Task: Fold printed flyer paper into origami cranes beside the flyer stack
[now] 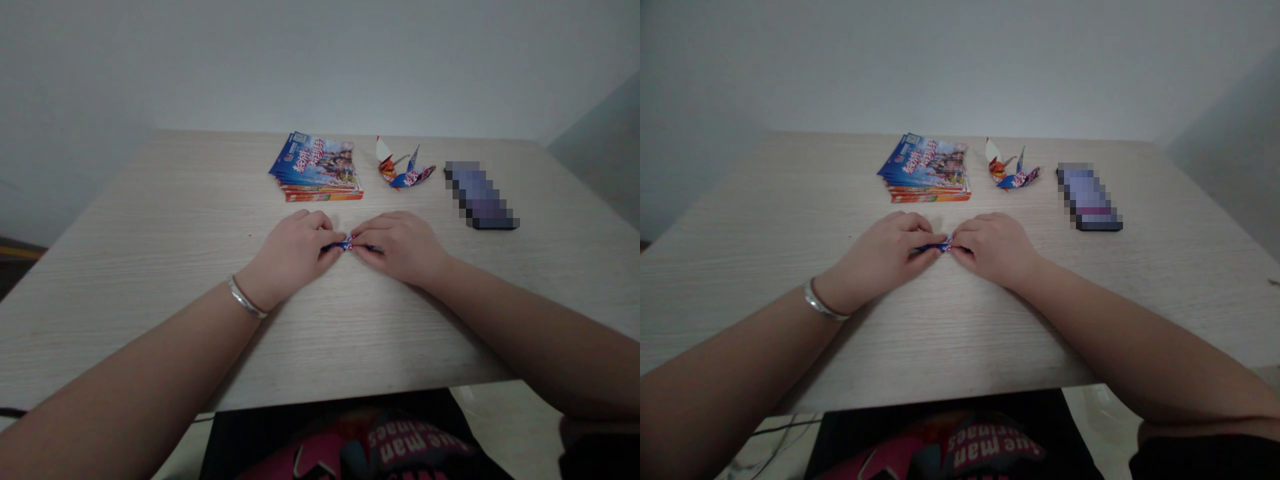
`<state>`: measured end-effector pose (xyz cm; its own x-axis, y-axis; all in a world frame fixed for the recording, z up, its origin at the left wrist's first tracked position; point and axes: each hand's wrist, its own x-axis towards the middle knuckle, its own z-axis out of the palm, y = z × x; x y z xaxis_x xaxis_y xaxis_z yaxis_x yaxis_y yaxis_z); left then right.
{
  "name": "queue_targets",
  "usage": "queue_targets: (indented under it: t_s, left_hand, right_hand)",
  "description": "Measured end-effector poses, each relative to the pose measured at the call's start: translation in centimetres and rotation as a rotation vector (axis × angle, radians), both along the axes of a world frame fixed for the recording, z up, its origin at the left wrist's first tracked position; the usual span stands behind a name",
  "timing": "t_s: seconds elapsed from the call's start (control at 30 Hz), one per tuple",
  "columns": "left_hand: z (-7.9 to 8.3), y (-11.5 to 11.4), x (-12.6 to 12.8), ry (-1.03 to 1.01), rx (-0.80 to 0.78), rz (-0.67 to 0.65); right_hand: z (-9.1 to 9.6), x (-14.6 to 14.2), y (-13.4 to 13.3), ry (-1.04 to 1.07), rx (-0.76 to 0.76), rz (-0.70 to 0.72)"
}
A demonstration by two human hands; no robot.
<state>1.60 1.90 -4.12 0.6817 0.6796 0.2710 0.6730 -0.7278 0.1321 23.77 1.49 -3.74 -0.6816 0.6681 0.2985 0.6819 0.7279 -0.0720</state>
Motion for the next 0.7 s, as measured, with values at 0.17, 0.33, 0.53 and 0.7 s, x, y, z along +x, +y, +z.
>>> queue_targets:
  t_s: [0.17, 0.33, 0.53, 0.7]
  left_hand:
    - [0.3, -0.1, 0.4, 0.026, -0.003, 0.023]
    - [0.3, -0.3, 0.6, -0.003, -0.017, 0.082]
    - [-0.1, -0.2, 0.9, -0.054, -0.069, 0.151]
    - [-0.5, 0.2, 0.9, -0.128, -0.116, 0.142]
  right_hand:
    - [0.1, -0.4, 0.2, 0.039, -0.051, -0.047]
    - [-0.4, -0.6, 1.0, 0.159, -0.151, -0.049]
    - [-1.2, -0.9, 1.5, 0.281, -0.221, -0.150]
    - [-1.4, -0.8, 1.6, 0.303, -0.260, -0.166]
